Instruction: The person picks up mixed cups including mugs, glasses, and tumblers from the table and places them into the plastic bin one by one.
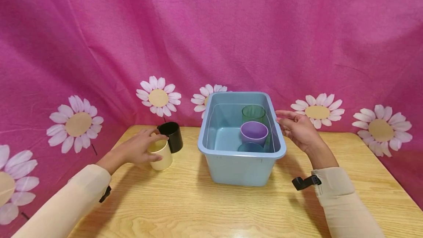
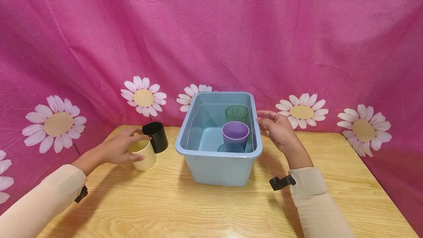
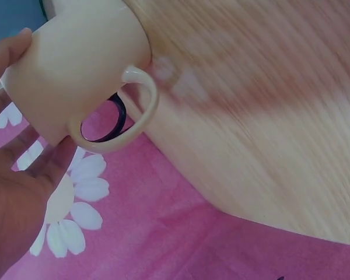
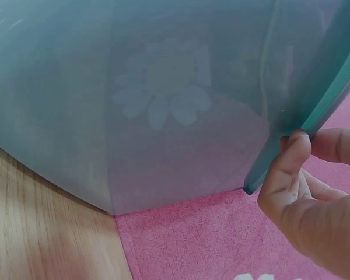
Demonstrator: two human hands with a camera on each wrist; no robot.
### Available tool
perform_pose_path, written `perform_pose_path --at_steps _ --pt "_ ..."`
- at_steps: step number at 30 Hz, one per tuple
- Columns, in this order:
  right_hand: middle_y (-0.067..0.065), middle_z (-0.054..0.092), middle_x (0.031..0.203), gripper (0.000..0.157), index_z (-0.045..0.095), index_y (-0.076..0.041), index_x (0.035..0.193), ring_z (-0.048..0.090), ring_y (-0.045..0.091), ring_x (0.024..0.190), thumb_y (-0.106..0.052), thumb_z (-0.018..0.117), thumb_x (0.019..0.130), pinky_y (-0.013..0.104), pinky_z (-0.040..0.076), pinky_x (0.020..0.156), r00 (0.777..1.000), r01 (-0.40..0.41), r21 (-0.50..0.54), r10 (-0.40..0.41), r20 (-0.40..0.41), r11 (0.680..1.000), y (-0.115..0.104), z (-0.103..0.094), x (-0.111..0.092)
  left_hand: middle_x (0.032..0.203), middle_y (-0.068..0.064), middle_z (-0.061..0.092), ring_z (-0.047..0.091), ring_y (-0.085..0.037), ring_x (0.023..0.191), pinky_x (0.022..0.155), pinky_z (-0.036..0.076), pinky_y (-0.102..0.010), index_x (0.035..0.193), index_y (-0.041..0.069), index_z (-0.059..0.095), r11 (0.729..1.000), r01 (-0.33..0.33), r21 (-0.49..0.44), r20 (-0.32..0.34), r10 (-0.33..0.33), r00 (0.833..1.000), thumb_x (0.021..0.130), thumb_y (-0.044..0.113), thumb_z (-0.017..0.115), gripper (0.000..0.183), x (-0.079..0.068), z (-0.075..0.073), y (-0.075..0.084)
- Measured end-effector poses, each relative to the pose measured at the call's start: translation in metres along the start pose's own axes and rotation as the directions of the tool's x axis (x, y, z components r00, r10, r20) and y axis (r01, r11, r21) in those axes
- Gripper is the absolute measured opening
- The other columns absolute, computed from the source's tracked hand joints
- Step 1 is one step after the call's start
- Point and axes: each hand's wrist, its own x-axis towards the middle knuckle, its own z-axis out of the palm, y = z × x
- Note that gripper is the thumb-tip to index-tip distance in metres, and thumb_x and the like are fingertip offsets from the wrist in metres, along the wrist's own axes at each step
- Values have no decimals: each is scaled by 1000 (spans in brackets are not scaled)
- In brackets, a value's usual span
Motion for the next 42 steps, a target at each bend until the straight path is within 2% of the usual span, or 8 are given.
perform_pose_path --at_steps 6,16,22,28,34,37,42 --pt "-1 72 101 53 40 12 146 68 10 82 -7 61 102 20 57 73 1000 11 2 -11 11 1000 1 0 0 124 -19 56 54 -39 114 95 47 -60 131 12 66 999 24 -32 18 -23 1000 80 28 87 57 3 -3 1" --pt "-2 71 100 56 38 11 149 67 10 82 -10 63 102 20 58 74 1000 6 -14 -6 7 1000 2 -2 0 126 -20 55 54 -36 116 94 48 -56 127 18 66 994 87 -66 132 -78 988 75 35 90 60 10 -12 0" --pt "-3 72 99 54 42 9 146 66 10 81 -11 64 101 20 57 74 1000 7 -34 -7 -1 999 4 -1 -1 124 -15 58 54 -36 117 94 47 -56 122 22 66 996 64 -64 192 -51 980 72 40 90 58 10 -22 5" --pt "-3 71 101 52 43 8 146 67 10 83 -11 63 102 21 58 76 1000 1 -63 -2 -9 998 6 1 -1 115 -5 57 54 -28 109 83 50 -50 125 27 64 994 93 -52 254 -77 964 71 45 90 62 12 -44 13" --pt "-2 71 102 56 41 9 148 67 10 83 -11 64 102 20 57 75 1000 7 -25 -7 9 1000 6 5 2 116 -6 55 50 -27 112 90 48 -51 126 26 63 987 138 -85 273 -110 956 71 39 91 63 20 -72 19" --pt "-3 71 103 54 44 7 147 68 10 84 -13 65 101 21 57 75 1000 -12 -34 11 -14 999 6 4 2 116 -4 56 51 -25 111 92 46 -48 125 26 64 992 101 -72 256 -79 963 71 39 91 62 28 -82 24" --pt "-3 71 104 51 47 4 143 69 10 85 -15 67 100 21 58 75 999 -15 -40 13 -45 999 4 1 1 111 -5 58 53 -23 103 89 45 -42 121 24 66 996 31 -88 184 -14 983 68 34 92 60 46 -103 35"
